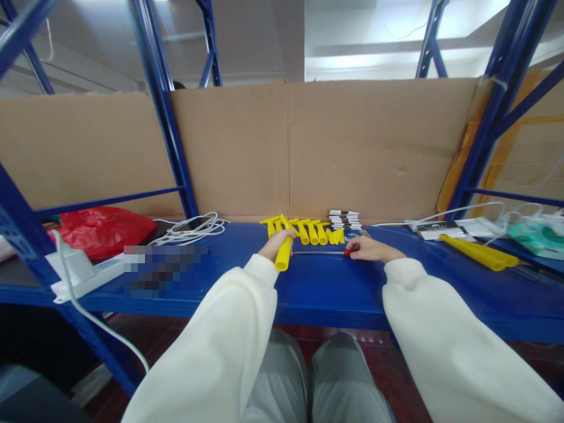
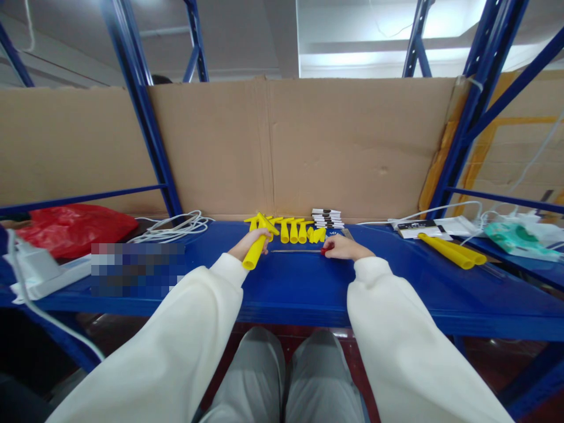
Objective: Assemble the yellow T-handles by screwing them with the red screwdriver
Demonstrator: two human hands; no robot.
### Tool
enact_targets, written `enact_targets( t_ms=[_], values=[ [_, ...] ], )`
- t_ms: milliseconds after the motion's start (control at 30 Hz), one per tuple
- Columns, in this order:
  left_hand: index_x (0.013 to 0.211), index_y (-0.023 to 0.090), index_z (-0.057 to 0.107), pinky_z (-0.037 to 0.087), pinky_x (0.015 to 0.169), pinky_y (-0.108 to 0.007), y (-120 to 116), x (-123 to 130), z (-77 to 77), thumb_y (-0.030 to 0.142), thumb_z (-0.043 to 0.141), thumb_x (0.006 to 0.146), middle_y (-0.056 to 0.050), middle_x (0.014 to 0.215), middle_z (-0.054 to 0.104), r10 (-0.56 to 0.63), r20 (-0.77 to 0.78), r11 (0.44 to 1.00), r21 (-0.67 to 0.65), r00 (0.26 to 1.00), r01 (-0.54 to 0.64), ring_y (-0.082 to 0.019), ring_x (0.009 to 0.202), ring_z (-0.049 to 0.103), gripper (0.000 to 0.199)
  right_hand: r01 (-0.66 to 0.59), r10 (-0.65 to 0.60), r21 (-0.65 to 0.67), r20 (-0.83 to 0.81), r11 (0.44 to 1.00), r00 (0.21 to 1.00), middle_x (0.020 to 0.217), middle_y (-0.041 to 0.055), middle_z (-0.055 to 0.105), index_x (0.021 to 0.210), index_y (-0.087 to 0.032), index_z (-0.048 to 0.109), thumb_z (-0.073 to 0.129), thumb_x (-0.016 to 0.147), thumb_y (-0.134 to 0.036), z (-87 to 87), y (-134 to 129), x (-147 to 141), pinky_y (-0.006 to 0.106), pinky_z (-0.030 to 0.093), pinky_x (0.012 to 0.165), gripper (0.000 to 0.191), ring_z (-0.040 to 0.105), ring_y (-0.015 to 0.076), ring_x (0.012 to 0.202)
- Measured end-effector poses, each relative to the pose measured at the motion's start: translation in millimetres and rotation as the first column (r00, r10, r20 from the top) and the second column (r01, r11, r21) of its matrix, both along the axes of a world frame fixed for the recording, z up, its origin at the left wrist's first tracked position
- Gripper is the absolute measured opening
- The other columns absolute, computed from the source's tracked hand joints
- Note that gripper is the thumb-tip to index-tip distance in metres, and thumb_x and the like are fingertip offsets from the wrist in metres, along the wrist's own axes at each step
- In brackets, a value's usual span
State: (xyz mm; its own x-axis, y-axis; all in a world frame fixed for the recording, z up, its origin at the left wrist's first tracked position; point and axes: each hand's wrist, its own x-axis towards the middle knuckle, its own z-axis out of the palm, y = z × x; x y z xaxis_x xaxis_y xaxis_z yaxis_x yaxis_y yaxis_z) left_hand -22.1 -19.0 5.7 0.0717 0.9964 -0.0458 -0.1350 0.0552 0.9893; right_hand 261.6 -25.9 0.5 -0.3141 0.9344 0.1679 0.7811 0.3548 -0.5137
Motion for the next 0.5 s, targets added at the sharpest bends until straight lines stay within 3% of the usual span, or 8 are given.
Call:
enact_targets(
  t_ms=[300,500],
  values=[
    [0.068,0.021,0.054,0.033,0.036,-0.025,0.9,1.4,-0.9,0.013,0.063,0.062,0.004,0.044,0.043,0.047,0.005,0.999,0.006,0.999,-0.047,-0.012,0.032,0.038,0.014,0.159,-0.179,0.154,0.129,0.975,0.975,0.065,-0.0024,0.064,0.065,-0.023,0.054,0.066,0.059,-0.012,-1.0,0.6,-4.0,0.024,0.041,0.057,0.017,0.059,0.0153,0.063],
    [0.073,0.020,0.059,0.035,0.034,-0.027,-2.4,1.7,2.2,0.010,0.063,0.059,0.003,0.044,0.046,0.075,-0.022,0.997,0.021,0.997,-0.075,-0.014,0.033,0.042,0.017,0.307,-0.338,0.281,0.070,0.909,0.938,0.072,-0.0006,0.068,0.070,-0.024,0.054,0.063,0.066,-0.018,5.3,-1.1,1.7,0.026,0.040,0.062,0.012,0.061,0.0176,0.067]
  ],
)
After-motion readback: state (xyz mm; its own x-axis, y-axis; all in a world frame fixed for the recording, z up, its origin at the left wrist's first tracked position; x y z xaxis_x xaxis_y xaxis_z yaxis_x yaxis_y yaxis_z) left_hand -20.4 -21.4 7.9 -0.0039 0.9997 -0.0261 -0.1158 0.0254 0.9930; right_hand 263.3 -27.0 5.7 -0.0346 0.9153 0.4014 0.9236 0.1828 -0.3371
